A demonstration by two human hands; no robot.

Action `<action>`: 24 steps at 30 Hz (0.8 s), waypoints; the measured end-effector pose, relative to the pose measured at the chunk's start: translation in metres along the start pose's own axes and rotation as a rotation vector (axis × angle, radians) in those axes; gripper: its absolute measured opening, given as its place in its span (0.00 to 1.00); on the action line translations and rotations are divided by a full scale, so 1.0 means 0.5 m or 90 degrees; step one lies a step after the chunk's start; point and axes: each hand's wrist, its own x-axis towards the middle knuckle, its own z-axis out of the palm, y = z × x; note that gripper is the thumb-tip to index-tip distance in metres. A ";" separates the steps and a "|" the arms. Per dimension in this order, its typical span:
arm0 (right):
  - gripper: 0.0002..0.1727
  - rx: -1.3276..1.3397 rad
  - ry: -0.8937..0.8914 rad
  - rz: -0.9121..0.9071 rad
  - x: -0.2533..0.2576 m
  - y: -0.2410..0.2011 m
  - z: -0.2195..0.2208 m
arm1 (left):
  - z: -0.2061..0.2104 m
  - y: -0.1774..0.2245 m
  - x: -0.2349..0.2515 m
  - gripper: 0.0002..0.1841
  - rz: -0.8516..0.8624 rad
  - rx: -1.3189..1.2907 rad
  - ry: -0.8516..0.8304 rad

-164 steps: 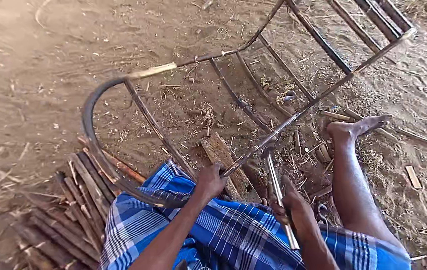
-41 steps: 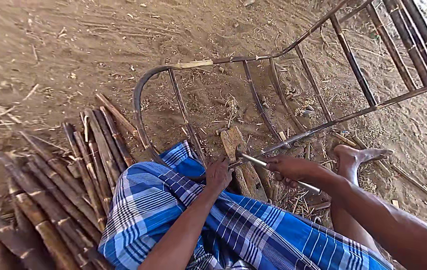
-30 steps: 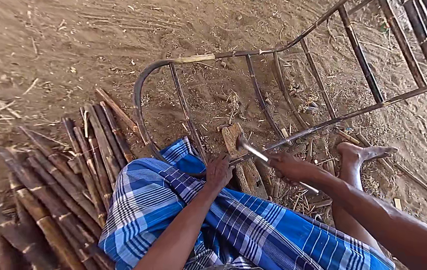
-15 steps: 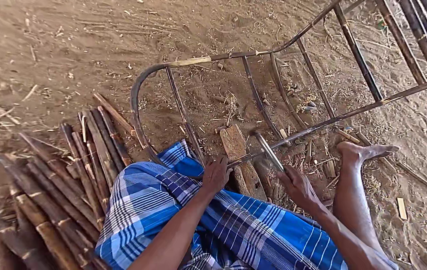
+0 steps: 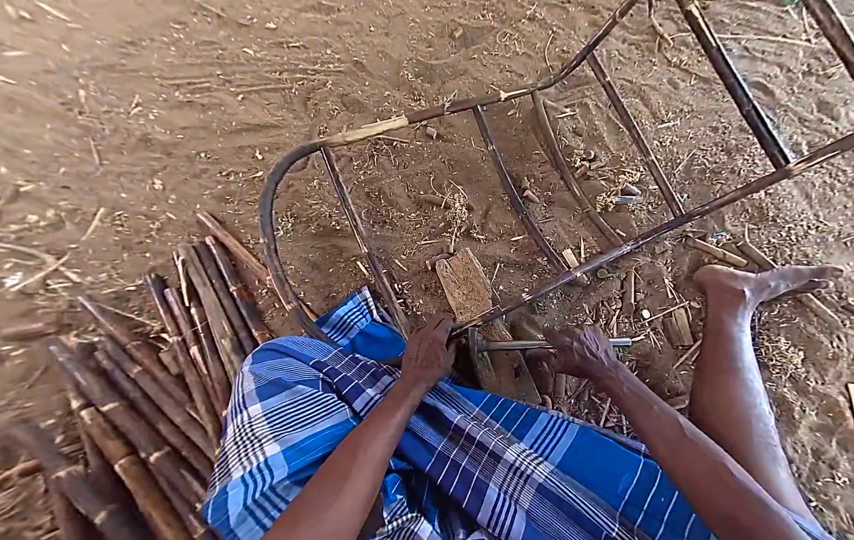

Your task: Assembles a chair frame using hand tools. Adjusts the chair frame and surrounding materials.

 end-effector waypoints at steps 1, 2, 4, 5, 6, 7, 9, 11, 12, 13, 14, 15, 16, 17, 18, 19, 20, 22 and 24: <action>0.33 -0.005 0.028 -0.015 0.005 0.004 0.009 | 0.001 -0.003 0.002 0.13 0.002 0.004 0.002; 0.33 0.006 0.046 -0.047 0.004 0.003 0.016 | 0.002 -0.009 0.002 0.13 0.009 0.008 0.008; 0.30 0.047 0.051 -0.122 -0.003 -0.001 0.015 | 0.005 -0.014 0.001 0.14 0.022 0.016 0.022; 0.30 0.045 0.053 -0.139 0.001 0.002 0.015 | 0.007 -0.014 0.005 0.15 0.023 0.019 0.025; 0.30 0.045 0.029 -0.122 0.006 0.004 0.017 | 0.010 -0.011 0.006 0.14 0.022 0.019 0.026; 0.29 0.051 -0.015 -0.073 0.009 0.004 0.019 | 0.012 -0.009 0.004 0.13 0.022 0.014 0.024; 0.31 0.056 -0.015 -0.026 0.012 0.006 0.030 | 0.011 -0.005 0.006 0.12 0.020 0.013 0.031; 0.34 0.096 -0.006 -0.038 0.001 -0.002 0.033 | 0.008 -0.009 0.005 0.12 0.026 0.020 0.045; 0.35 0.124 -0.011 -0.047 -0.014 -0.003 0.032 | 0.008 -0.010 0.002 0.13 0.030 0.023 0.044; 0.35 0.143 -0.016 -0.052 -0.031 0.004 0.029 | 0.010 -0.010 0.003 0.15 0.034 0.030 0.041; 0.36 0.159 -0.019 -0.046 -0.052 0.017 0.025 | 0.012 -0.009 0.005 0.17 0.034 0.036 0.038; 0.36 0.172 -0.030 -0.024 -0.074 0.033 0.020 | 0.013 -0.007 0.005 0.18 0.030 0.036 0.034; 0.36 0.174 -0.042 0.012 -0.095 0.051 0.016 | 0.011 -0.007 0.006 0.18 0.028 0.032 0.031; 0.35 0.168 -0.053 0.060 -0.113 0.068 0.015 | 0.006 -0.007 0.009 0.18 0.024 0.024 0.027; 0.35 0.151 -0.049 0.112 -0.128 0.080 0.018 | 0.000 -0.006 0.010 0.18 0.022 0.017 0.023; 0.34 0.126 -0.026 0.160 -0.140 0.086 0.026 | -0.007 -0.003 0.008 0.17 0.022 0.014 0.022; 0.32 0.104 0.018 0.196 -0.145 0.082 0.035 | -0.015 0.003 0.005 0.17 0.022 0.013 0.023; 0.27 0.137 0.072 0.251 -0.128 0.032 0.035 | -0.034 0.017 0.004 0.17 0.023 0.025 0.023; 0.24 0.193 0.043 0.265 -0.097 -0.057 0.028 | -0.056 0.037 0.002 0.17 0.013 0.046 0.021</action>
